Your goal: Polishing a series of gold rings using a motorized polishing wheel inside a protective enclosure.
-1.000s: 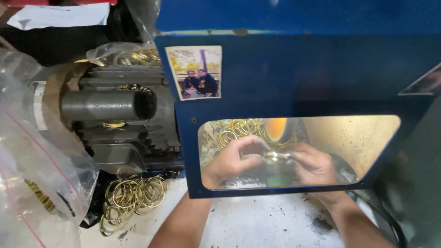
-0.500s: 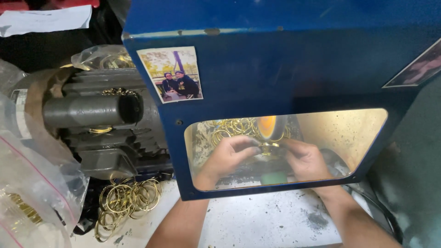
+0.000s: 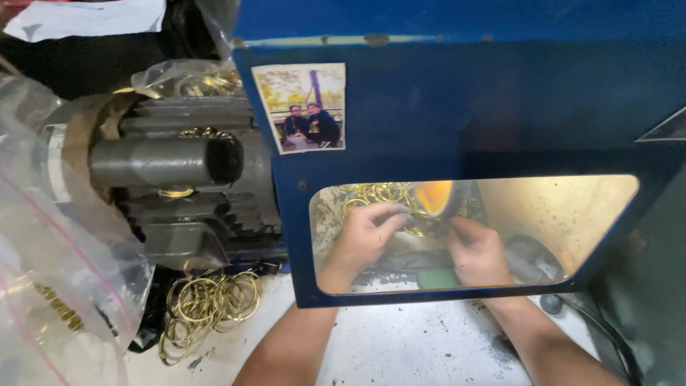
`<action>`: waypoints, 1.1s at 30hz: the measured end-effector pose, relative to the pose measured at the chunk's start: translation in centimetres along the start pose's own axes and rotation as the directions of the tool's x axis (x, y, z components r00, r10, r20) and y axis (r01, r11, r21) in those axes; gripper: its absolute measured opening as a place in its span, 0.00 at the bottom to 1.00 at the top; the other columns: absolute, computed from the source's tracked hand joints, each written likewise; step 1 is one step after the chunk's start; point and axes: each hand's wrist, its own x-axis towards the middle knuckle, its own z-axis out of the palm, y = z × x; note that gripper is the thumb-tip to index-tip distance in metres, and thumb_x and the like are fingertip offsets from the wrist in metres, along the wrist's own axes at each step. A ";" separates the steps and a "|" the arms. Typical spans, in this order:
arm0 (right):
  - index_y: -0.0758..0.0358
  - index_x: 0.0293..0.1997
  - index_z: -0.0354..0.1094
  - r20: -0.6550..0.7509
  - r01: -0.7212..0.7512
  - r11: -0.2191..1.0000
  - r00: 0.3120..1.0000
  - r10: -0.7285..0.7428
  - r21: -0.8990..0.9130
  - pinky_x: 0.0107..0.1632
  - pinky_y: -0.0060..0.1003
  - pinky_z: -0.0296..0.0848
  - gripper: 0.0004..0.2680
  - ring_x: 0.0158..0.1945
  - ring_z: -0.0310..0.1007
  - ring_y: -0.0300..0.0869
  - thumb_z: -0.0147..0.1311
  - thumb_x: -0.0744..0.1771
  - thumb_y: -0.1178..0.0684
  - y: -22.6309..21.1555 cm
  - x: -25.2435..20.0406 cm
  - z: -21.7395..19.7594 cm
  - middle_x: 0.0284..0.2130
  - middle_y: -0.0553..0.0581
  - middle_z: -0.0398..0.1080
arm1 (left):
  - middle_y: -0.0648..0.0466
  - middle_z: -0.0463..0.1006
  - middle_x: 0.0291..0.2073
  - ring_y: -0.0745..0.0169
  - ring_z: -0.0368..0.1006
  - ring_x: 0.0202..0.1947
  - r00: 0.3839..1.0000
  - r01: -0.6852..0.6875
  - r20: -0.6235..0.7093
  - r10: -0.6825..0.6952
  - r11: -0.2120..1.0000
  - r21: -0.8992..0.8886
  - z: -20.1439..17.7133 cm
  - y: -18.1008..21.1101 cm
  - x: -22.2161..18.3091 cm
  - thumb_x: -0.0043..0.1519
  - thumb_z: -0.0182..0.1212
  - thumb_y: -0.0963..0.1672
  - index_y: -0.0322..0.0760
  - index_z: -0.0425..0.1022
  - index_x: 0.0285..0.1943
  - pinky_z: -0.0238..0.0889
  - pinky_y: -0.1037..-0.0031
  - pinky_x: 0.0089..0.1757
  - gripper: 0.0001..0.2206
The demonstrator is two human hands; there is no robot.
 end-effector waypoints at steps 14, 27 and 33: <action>0.59 0.45 0.81 0.025 0.396 0.918 0.918 -0.396 -0.001 0.52 0.48 0.77 0.07 0.48 0.81 0.52 0.58 0.66 0.58 0.5 -0.7 -2.5 0.38 0.61 0.81 | 0.46 0.83 0.42 0.50 0.76 0.50 0.912 -0.020 0.407 0.051 0.997 -0.079 -1.1 0.7 0.0 0.59 0.67 0.40 0.35 0.81 0.46 0.64 0.54 0.56 0.08; 0.63 0.48 0.80 0.041 0.171 0.984 0.984 -0.173 0.042 0.54 0.50 0.76 0.10 0.52 0.80 0.51 0.57 0.65 0.64 1.1 -0.1 -2.6 0.41 0.65 0.81 | 0.46 0.85 0.42 0.56 0.77 0.50 0.953 0.155 0.261 -0.154 0.988 0.016 -0.3 1.4 -0.2 0.63 0.64 0.41 0.34 0.81 0.51 0.67 0.60 0.54 0.09; 0.70 0.48 0.77 -0.007 0.052 0.999 0.999 -0.052 0.004 0.56 0.54 0.74 0.09 0.51 0.79 0.57 0.55 0.66 0.62 0.5 -0.5 -0.9 0.39 0.71 0.79 | 0.50 0.85 0.34 0.66 0.77 0.42 0.993 0.062 0.106 -0.056 0.997 -0.051 0.8 -0.6 -0.6 0.64 0.63 0.40 0.35 0.82 0.46 0.70 0.68 0.48 0.06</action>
